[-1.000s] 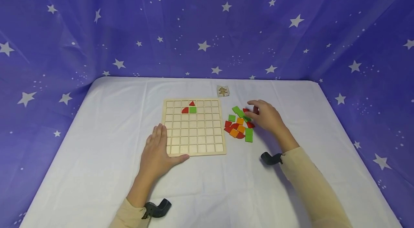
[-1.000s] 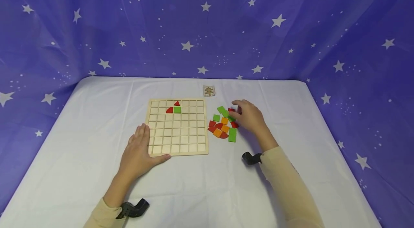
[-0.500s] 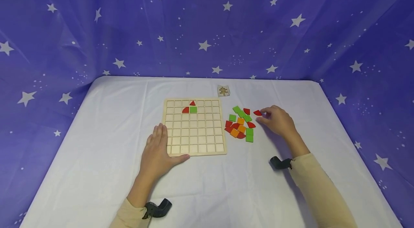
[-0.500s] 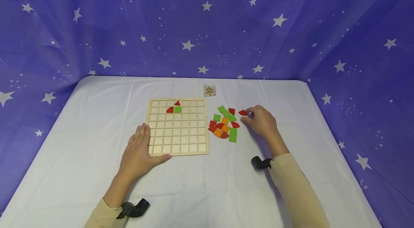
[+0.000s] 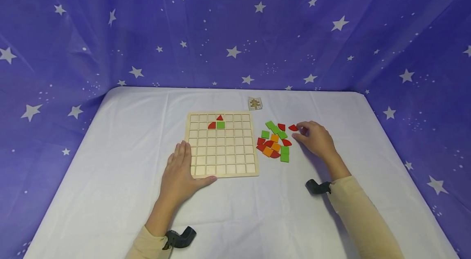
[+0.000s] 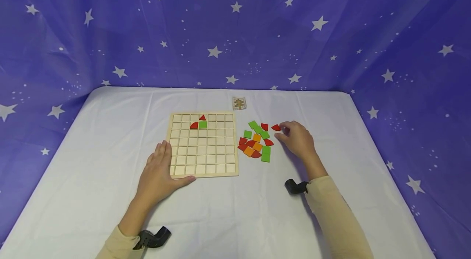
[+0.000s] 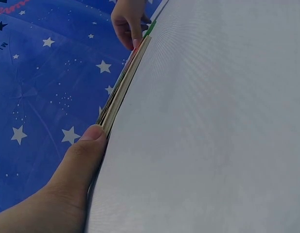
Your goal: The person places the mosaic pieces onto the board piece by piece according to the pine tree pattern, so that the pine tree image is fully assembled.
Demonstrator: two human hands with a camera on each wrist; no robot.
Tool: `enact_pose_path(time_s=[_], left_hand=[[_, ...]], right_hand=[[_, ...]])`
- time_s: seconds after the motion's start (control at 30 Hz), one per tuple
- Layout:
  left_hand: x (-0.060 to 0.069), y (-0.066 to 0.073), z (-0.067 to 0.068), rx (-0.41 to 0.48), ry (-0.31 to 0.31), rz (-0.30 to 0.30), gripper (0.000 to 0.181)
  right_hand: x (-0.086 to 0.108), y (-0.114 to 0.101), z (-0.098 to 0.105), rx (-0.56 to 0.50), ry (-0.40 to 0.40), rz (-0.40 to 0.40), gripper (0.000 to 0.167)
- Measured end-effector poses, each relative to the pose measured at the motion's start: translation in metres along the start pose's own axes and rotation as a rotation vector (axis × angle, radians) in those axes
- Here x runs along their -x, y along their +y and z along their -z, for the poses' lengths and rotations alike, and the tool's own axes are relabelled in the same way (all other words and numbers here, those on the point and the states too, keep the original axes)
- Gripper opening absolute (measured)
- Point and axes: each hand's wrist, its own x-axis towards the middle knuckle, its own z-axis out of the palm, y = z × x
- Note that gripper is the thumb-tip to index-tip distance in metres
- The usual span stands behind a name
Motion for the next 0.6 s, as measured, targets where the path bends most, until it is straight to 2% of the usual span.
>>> enact_pose_path(time_s=[0.13, 0.3, 0.6], left_hand=[[0.0001, -0.0001, -0.0005, -0.008, 0.002, -0.002, 0.139], [-0.0003, 0.0000, -0.0012, -0.006, 0.000, -0.002, 0.139], [-0.0008, -0.0003, -0.0008, -0.011, 0.010, -0.006, 0.140]], right_hand=[[-0.0027, 0.0008, -0.0030, -0.006, 0.017, -0.015, 0.043], [-0.0059, 0.0025, -0.0046, -0.003, 0.035, -0.005, 0.035], [-0.0098, 0.0080, -0.0064, -0.030, 0.024, 0.023, 0.031]])
